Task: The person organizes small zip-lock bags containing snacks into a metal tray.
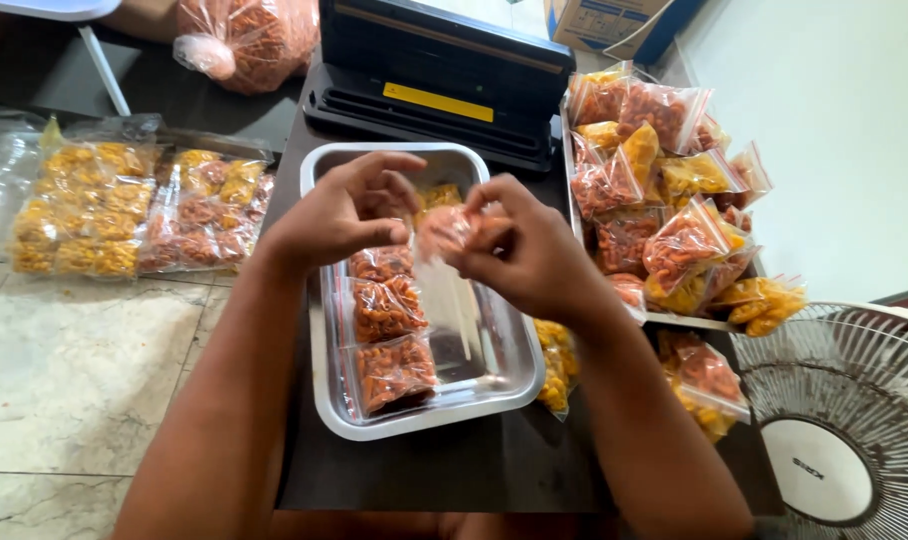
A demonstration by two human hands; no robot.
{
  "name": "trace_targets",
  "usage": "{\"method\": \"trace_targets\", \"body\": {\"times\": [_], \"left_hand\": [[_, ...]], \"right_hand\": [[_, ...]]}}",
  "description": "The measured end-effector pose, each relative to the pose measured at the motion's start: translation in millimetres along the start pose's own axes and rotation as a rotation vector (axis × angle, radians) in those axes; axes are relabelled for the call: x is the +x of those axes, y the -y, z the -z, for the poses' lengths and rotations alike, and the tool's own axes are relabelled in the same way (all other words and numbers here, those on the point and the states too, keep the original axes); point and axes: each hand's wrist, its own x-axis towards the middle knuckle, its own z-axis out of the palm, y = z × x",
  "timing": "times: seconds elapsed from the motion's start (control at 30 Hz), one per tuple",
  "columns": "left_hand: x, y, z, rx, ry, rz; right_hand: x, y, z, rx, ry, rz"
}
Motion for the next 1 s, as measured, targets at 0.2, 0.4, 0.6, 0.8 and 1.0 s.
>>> {"method": "trace_targets", "body": {"times": [0.2,0.4,0.6,0.8,1.0], "left_hand": [[5,6,-1,-0.205,0.12,-0.103],[-2,11,4,-0.132,-0.034,0.046],[5,28,5,-0.308,-0.12,0.05],[3,33,8,-0.242,-0.213,-0.006],[2,16,-2,-0.161,-0.211,0.086]], "right_hand": [[48,-25,-28,-0.165,-0.138,-0.069],[61,-59,-46,-0.128,-0.152,-0.054],[60,-100,-48,0.521,-0.114,-0.074],[61,-95,-47,0.502,0.064,-0.004],[61,-108,-49,0.52,0.081,-0.019]]}}
